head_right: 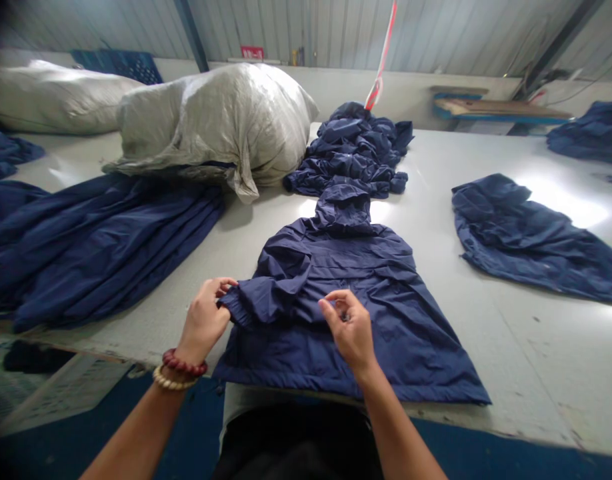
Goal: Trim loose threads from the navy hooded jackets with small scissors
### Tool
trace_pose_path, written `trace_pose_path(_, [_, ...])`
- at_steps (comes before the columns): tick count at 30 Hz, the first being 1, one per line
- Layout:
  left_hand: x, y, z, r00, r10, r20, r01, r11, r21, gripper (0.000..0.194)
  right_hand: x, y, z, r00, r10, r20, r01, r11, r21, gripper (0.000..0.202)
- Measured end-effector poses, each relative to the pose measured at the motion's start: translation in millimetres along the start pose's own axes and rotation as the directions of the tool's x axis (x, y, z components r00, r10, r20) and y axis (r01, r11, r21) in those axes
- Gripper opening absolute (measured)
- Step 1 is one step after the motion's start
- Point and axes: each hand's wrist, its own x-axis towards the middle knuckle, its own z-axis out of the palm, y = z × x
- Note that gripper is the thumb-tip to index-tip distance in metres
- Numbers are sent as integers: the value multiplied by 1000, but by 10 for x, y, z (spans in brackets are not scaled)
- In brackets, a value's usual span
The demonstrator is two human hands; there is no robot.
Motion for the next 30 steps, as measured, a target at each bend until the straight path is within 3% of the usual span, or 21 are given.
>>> trace_pose_path(2, [-28,-241,-67,980,68,189,-63,997,-32,50,196,225,-214,990,21,-139,-34,995,-92,37])
trace_pose_path(3, [-58,-316,-80,947,122,297,-111,992,-53,54,314,346,-314,986,11,-167,-38,986,-160,38])
trace_pose_path(5, [-140,-332,-71,898,187,397,-192,981,-29,59,566,574,-486,983,-28,-179,-33,944,-328,38])
trace_pose_path(6, [-185,-269,-56,913,187,363,-209,978,23,59,691,667,-552,984,-49,-170,-26,910,-414,39])
trace_pose_path(9, [-287,127,20,978,191,88,-203,967,156,54,1018,820,-619,992,-101,-71,42,817,-575,45])
trace_pose_path(11, [-304,433,113,957,283,68,-289,952,102,51,1175,819,-513,989,-129,66,144,818,-557,47])
trace_pose_path(13, [-282,647,270,881,424,208,-437,899,16,49,1282,776,-292,971,-147,187,220,850,-478,48])
trace_pose_path(15, [-238,719,485,810,481,335,-514,858,10,52,1351,737,-15,952,-134,275,243,878,-412,52])
trace_pose_path(16, [-214,705,603,809,461,366,-510,859,45,56,1376,728,117,945,-121,305,242,885,-397,53])
trace_pose_path(19, [-148,553,922,892,297,342,-371,912,177,71,1434,756,381,933,-85,349,231,885,-404,36])
trace_pose_path(22, [-70,388,1119,951,170,260,-230,948,221,76,1484,801,374,943,-70,324,217,870,-443,13])
trace_pose_path(26, [87,311,1210,983,78,168,-108,977,182,79,1484,765,26,965,-87,249,203,848,-490,15])
trace_pose_path(30, [182,460,1083,994,105,6,-105,984,141,65,1249,668,-523,974,-127,186,202,857,-474,25])
